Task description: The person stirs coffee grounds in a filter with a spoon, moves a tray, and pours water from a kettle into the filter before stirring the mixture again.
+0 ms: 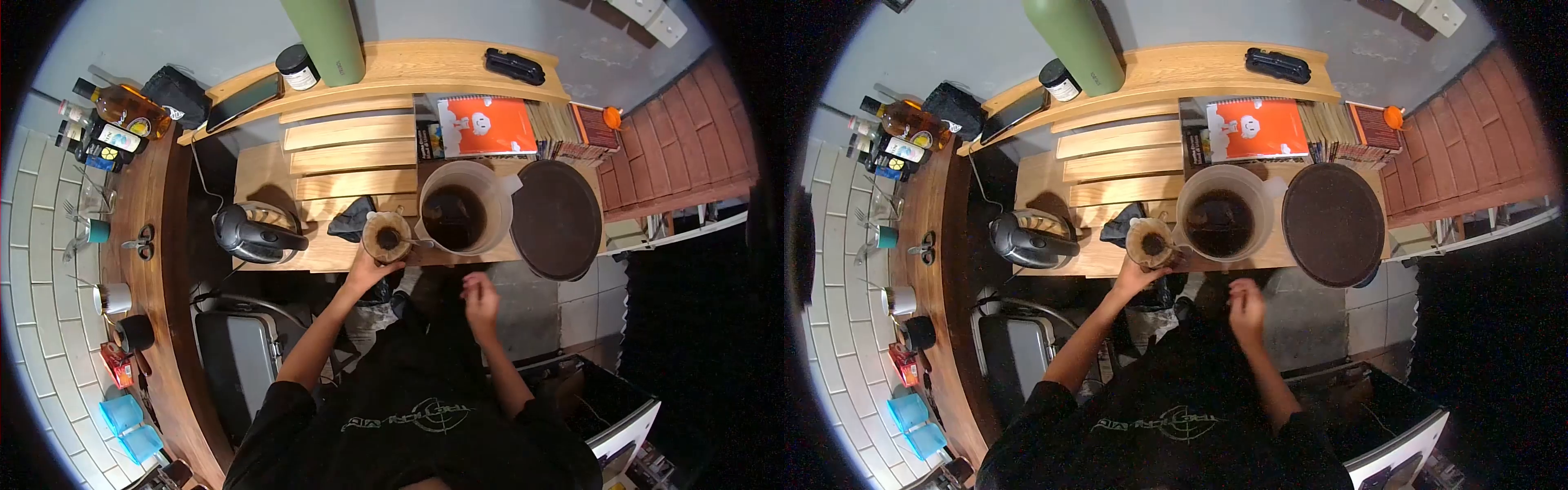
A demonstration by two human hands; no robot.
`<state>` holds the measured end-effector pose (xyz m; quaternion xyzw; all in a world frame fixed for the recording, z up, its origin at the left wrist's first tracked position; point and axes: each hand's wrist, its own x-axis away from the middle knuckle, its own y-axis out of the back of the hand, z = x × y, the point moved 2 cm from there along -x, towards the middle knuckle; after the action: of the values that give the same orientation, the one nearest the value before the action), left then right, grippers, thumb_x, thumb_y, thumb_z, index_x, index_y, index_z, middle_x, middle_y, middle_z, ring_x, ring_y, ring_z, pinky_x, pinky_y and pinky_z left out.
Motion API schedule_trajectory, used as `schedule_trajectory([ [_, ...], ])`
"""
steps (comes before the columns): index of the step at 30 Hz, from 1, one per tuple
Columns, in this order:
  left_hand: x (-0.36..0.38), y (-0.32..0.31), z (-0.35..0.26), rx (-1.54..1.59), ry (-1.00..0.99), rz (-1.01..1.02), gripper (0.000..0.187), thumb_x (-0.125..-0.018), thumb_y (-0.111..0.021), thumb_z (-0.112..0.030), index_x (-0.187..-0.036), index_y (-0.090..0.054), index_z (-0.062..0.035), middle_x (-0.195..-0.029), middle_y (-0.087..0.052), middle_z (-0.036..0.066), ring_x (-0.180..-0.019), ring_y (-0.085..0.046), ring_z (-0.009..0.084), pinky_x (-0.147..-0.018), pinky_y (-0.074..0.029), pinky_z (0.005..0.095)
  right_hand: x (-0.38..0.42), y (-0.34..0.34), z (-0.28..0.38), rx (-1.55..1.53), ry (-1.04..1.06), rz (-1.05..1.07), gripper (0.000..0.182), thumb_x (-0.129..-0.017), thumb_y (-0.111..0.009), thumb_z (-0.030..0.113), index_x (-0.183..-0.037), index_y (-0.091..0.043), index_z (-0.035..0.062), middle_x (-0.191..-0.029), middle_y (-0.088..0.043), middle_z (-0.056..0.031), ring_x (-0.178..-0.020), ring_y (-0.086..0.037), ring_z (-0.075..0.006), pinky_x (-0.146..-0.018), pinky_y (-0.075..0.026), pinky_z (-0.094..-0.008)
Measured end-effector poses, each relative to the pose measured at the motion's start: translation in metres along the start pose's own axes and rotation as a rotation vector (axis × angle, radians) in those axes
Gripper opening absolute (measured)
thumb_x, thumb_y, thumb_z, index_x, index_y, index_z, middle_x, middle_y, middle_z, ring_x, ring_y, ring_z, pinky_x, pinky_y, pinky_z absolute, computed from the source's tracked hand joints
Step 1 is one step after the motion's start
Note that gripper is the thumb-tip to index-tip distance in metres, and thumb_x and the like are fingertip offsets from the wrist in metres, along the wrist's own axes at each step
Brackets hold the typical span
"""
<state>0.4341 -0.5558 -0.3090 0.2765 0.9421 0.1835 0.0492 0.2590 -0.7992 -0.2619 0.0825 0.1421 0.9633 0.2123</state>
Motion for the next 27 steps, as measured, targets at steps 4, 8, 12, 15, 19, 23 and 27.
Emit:
schedule_trajectory([
  [4,0.001,-0.006,0.029,-0.031,-0.022,-0.062,0.079,-0.069,-0.089,-0.020,-0.133,-0.048,0.0010,-0.131,-0.054,0.018,-0.123,-0.054,0.0334,-0.105,-0.043,0.0412,-0.035,0.040,0.077,-0.311,-0.235,-0.257,0.039,-0.106,-0.046,0.034,-0.131,-0.042,0.0045,-0.077,-0.054,-0.0042,-0.054,-0.056,-0.0111,-0.041,-0.041,-0.0243],
  [8,-0.001,-0.009,0.028,0.091,-0.005,-0.078,0.076,-0.070,-0.088,-0.017,-0.133,-0.048,0.0012,-0.130,-0.055,0.018,-0.124,-0.054,0.0340,-0.106,-0.043,0.0412,-0.074,0.052,0.106,-0.234,-0.296,-0.093,0.050,-0.105,-0.047,0.034,-0.144,-0.030,0.0063,-0.068,-0.054,-0.0051,-0.045,-0.053,-0.0127,-0.036,-0.038,-0.0262],
  [12,-0.003,-0.006,0.019,-0.033,-0.029,-0.092,0.074,-0.071,-0.087,-0.015,-0.132,-0.049,0.0012,-0.130,-0.056,0.018,-0.124,-0.054,0.0333,-0.105,-0.044,0.0412,-0.088,0.046,0.111,-0.319,-0.355,0.013,0.053,-0.105,-0.046,0.030,-0.148,-0.025,0.0064,-0.056,-0.053,-0.0059,-0.040,-0.051,-0.0148,-0.035,-0.038,-0.0276],
  [15,-0.001,-0.003,-0.011,-0.014,-0.014,-0.102,0.068,-0.075,-0.084,-0.011,-0.131,-0.049,0.0017,-0.127,-0.059,0.017,-0.120,-0.058,0.0297,-0.102,-0.047,0.0399,-0.094,0.044,0.114,-0.240,-0.337,0.060,0.046,-0.104,-0.046,0.028,-0.142,-0.034,0.0065,-0.055,-0.051,-0.0059,-0.039,-0.050,-0.0136,-0.034,-0.036,-0.0262],
  [19,-0.002,-0.008,0.000,0.092,0.009,-0.109,0.068,-0.076,-0.085,-0.013,-0.131,-0.048,0.0019,-0.124,-0.061,0.016,-0.117,-0.060,0.0282,-0.100,-0.049,0.0390,-0.096,0.041,0.136,-0.036,-0.327,0.062,0.035,-0.099,-0.040,0.011,-0.132,-0.046,0.0005,-0.057,-0.052,-0.0063,-0.040,-0.050,-0.0145,-0.035,-0.038,-0.0300],
  [23,-0.002,-0.006,-0.011,0.154,0.071,-0.116,0.074,-0.073,-0.089,-0.019,-0.131,-0.047,0.0018,-0.126,-0.059,0.017,-0.118,-0.059,0.0301,-0.101,-0.047,0.0390,-0.096,0.040,0.143,0.114,-0.326,0.019,0.031,-0.099,-0.039,0.010,-0.123,-0.051,-0.0026,-0.058,-0.055,-0.0088,-0.041,-0.052,-0.0152,-0.037,-0.041,-0.0316],
  [27,0.000,-0.006,-0.016,0.135,0.052,-0.158,0.075,-0.073,-0.089,-0.020,-0.132,-0.047,0.0015,-0.127,-0.058,0.017,-0.120,-0.057,0.0311,-0.102,-0.046,0.0399,-0.099,0.045,0.138,0.207,-0.333,0.022,0.031,-0.098,-0.038,0.010,-0.121,-0.054,-0.0039,-0.059,-0.057,-0.0099,-0.042,-0.054,-0.0158,-0.037,-0.042,-0.0317],
])
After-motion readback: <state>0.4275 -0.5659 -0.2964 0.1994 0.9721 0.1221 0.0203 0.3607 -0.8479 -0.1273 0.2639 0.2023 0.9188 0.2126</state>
